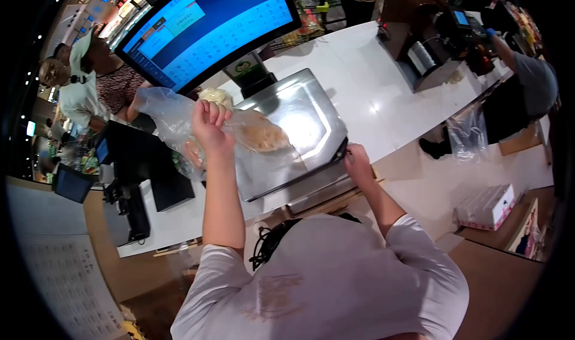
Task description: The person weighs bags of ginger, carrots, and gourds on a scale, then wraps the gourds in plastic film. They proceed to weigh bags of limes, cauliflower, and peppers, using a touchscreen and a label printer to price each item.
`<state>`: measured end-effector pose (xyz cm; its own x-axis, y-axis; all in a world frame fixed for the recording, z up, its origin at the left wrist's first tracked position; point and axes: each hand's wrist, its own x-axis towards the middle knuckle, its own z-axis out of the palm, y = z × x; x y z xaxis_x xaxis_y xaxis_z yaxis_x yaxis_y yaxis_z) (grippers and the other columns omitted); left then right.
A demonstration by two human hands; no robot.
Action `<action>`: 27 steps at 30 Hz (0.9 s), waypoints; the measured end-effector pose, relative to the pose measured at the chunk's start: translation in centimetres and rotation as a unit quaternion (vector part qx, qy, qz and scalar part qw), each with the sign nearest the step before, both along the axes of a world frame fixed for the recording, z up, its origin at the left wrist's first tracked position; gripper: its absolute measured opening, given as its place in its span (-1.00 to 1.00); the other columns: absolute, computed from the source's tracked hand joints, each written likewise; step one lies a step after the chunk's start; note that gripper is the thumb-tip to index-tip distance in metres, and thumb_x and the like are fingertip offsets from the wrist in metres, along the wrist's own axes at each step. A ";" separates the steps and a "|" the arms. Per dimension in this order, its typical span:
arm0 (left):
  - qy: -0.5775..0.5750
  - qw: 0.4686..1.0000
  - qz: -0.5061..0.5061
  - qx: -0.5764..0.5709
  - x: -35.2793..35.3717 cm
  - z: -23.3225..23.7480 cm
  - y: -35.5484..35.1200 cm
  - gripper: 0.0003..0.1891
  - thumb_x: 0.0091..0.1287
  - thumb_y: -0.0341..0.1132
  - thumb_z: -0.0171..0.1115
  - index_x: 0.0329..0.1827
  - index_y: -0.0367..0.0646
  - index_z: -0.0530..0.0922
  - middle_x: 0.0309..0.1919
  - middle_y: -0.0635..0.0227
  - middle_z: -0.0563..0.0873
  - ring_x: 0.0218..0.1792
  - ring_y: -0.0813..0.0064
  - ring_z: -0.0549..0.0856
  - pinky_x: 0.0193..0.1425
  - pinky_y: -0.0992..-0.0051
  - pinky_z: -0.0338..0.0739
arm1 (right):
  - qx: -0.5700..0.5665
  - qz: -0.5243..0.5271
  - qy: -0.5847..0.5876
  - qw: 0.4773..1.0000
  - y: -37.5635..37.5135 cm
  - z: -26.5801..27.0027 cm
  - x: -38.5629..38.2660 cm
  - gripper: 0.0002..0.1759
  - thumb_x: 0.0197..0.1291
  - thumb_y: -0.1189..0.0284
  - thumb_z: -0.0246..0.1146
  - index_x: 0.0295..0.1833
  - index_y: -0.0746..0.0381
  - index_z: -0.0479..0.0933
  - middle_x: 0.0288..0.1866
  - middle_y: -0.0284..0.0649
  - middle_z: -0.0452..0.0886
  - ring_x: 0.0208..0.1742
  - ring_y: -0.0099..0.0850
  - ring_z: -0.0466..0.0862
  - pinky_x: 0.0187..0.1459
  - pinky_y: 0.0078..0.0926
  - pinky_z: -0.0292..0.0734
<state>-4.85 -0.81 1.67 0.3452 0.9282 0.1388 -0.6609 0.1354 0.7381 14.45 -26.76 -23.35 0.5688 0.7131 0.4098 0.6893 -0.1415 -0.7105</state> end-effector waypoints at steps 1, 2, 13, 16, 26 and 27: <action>-0.023 1.000 -0.017 0.001 -0.3 0.7 -0.2 -0.75 0.47 -0.23 -0.06 -0.43 -0.03 0.31 -0.69 0.56 0.17 -0.68 0.68 0.17 -0.51 0.62 0.17 | -0.018 -0.001 -0.002 1.000 0.1 0.0 0.2 -0.74 -0.02 0.64 0.28 -0.14 0.32 0.50 -0.16 -0.02 0.57 -0.04 -0.02 0.54 0.00 -0.18 0.48; -0.062 0.997 -0.037 0.000 -0.5 1.4 -0.6 -0.74 0.46 -0.24 -0.08 -0.45 -0.05 0.29 -0.70 0.54 0.18 -0.69 0.67 0.15 -0.58 0.62 0.08 | 0.007 -0.001 -0.002 1.000 0.1 0.1 0.1 -0.78 -0.01 0.63 0.27 -0.18 0.31 0.51 -0.23 0.00 0.55 -0.10 0.01 0.54 -0.04 -0.17 0.48; -0.257 0.947 -0.189 0.039 -2.0 6.9 -6.5 -0.72 0.49 -0.20 -0.14 -0.44 -0.05 0.24 -0.72 0.54 0.19 -0.68 0.65 0.16 -0.55 0.56 0.09 | 0.273 -0.007 0.634 0.723 -1.8 15.6 -3.0 -0.82 0.22 0.64 0.19 -0.06 0.26 0.48 -0.21 -0.28 0.59 -0.24 -0.52 0.60 -0.14 -0.58 0.55; -0.280 0.935 -0.208 0.060 -1.1 7.9 -8.9 -0.71 0.50 -0.18 -0.16 -0.44 -0.04 0.22 -0.71 0.54 0.19 -0.67 0.64 0.17 -0.52 0.55 0.10 | 0.235 0.142 0.662 0.698 0.3 23.7 -6.7 -0.82 0.20 0.60 0.25 -0.08 0.30 0.49 -0.22 -0.28 0.60 -0.26 -0.56 0.60 -0.18 -0.63 0.53; -0.332 0.890 -0.287 0.124 -0.9 11.4 -16.4 -0.69 0.50 -0.14 -0.13 -0.46 0.01 0.22 -0.69 0.57 0.30 -0.71 0.70 0.22 -0.61 0.66 0.16 | 0.236 0.253 0.488 0.801 0.7 27.1 -11.3 -0.53 0.04 0.74 0.32 0.08 0.24 0.40 0.00 -0.24 0.49 -0.35 -0.69 0.43 -0.33 -0.72 0.39; -0.334 0.882 -0.303 0.136 -1.1 11.7 -16.8 -0.69 0.50 -0.14 -0.12 -0.45 0.01 0.22 -0.69 0.57 0.31 -0.72 0.70 0.22 -0.61 0.66 0.17 | 0.240 0.253 0.443 0.826 0.6 27.4 -11.4 -0.47 0.00 0.78 0.33 0.09 0.23 0.38 0.09 -0.20 0.47 -0.34 -0.66 0.44 -0.32 -0.70 0.40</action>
<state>-5.92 -17.58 13.36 0.5240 0.5021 0.6879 -0.8275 0.4913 0.2718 3.03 -26.18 4.09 0.4759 0.8282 0.2960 -0.2474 0.4491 -0.8586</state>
